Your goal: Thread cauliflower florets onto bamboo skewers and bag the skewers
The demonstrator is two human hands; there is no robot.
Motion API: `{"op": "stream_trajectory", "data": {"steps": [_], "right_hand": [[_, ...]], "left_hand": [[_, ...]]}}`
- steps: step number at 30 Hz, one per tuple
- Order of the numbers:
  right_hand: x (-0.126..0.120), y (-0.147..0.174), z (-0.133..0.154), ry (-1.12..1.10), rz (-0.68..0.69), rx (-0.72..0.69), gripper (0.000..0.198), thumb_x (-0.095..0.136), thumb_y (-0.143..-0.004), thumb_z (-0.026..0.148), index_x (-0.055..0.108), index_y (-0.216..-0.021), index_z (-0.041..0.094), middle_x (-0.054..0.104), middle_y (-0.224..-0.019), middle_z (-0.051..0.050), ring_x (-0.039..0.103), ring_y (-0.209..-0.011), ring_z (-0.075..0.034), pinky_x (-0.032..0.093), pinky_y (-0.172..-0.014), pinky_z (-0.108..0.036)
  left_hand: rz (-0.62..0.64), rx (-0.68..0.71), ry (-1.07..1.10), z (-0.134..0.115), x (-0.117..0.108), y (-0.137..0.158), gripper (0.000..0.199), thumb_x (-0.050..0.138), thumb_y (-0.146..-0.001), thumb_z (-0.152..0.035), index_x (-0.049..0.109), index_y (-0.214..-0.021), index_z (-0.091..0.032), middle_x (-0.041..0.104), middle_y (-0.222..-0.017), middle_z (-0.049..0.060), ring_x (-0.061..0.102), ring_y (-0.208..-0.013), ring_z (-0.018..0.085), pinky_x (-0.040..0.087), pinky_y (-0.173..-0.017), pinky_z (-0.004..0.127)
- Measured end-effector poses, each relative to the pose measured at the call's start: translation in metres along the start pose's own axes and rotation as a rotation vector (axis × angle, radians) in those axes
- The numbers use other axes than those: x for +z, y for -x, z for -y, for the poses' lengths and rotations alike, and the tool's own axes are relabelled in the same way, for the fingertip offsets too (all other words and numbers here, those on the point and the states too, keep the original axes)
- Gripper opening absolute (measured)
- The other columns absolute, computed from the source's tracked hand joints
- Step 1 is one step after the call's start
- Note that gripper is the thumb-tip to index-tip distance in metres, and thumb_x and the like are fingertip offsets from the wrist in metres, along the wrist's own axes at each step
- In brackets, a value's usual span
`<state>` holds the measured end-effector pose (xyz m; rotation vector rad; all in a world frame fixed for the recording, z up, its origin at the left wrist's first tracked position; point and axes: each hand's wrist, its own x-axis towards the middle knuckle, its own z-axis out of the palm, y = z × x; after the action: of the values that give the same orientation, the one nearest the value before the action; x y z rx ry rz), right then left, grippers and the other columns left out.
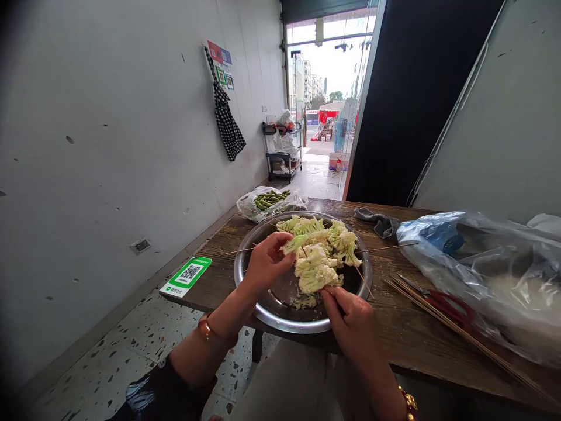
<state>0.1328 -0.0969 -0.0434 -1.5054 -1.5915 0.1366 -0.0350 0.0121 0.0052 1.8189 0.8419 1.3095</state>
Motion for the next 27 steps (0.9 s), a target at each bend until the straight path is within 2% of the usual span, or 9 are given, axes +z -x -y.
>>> {"op": "stream_trajectory", "data": {"steps": [9,14,16,20,23,27], "right_hand": [[0.0016,0.0006,-0.0041,-0.015,-0.024,-0.011,0.029,0.051,-0.091,0.038,0.074,-0.080,0.022,0.078,-0.087,-0.006,0.073,-0.076,-0.022,0.055,-0.067,-0.030],[0.0051,0.0004,-0.0078,0.000,-0.094,-0.015,0.032,0.051,-0.090,0.043,0.074,-0.080,0.022,0.078,-0.085,-0.006,0.074,-0.076,-0.022,0.056,-0.067,-0.030],[0.0057,0.0000,-0.0078,-0.004,-0.102,-0.013,0.033,0.051,-0.090,0.043,0.074,-0.080,0.022,0.078,-0.085,-0.005,0.074,-0.075,-0.021,0.056,-0.066,-0.029],[0.0046,-0.0005,-0.0058,-0.014,-0.095,-0.027,0.033,0.050,-0.091,0.042,0.073,-0.078,0.022,0.077,-0.081,-0.004,0.073,-0.071,-0.020,0.055,-0.063,-0.027],[0.0035,0.0000,-0.0056,-0.003,-0.096,-0.065,0.031,0.051,-0.091,0.040,0.072,-0.077,0.022,0.077,-0.080,-0.005,0.073,-0.070,-0.020,0.054,-0.063,-0.027],[0.0036,0.0003,-0.0074,-0.004,-0.072,-0.102,0.029,0.052,-0.092,0.037,0.071,-0.077,0.021,0.077,-0.083,-0.005,0.073,-0.070,-0.019,0.053,-0.061,-0.026]], "left_hand": [[0.035,-0.013,0.016,0.0027,-0.0031,0.0013,0.026,0.065,-0.072,-0.021,0.064,-0.098,-0.015,0.062,-0.092,0.004,0.053,-0.069,0.010,0.046,-0.063,0.021],[0.097,0.075,-0.139,-0.0026,0.0006,0.0054,0.025,0.062,-0.069,-0.012,0.065,-0.093,-0.016,0.066,-0.090,0.004,0.055,-0.071,0.011,0.046,-0.067,0.023],[0.080,0.090,-0.146,-0.0050,0.0032,0.0064,0.026,0.060,-0.068,-0.010,0.065,-0.092,-0.016,0.066,-0.090,0.003,0.056,-0.073,0.012,0.047,-0.068,0.023],[-0.009,0.035,-0.036,-0.0042,0.0057,0.0042,0.025,0.060,-0.069,-0.012,0.063,-0.094,-0.016,0.064,-0.090,0.003,0.056,-0.073,0.011,0.047,-0.066,0.022],[-0.072,-0.068,0.075,-0.0016,0.0050,0.0007,0.024,0.062,-0.069,-0.016,0.062,-0.093,-0.016,0.061,-0.086,0.002,0.054,-0.069,0.010,0.047,-0.062,0.021],[-0.099,-0.183,0.284,-0.0019,0.0035,-0.0018,0.026,0.064,-0.069,-0.019,0.062,-0.094,-0.014,0.061,-0.087,0.003,0.056,-0.073,0.012,0.051,-0.063,0.024]]}}
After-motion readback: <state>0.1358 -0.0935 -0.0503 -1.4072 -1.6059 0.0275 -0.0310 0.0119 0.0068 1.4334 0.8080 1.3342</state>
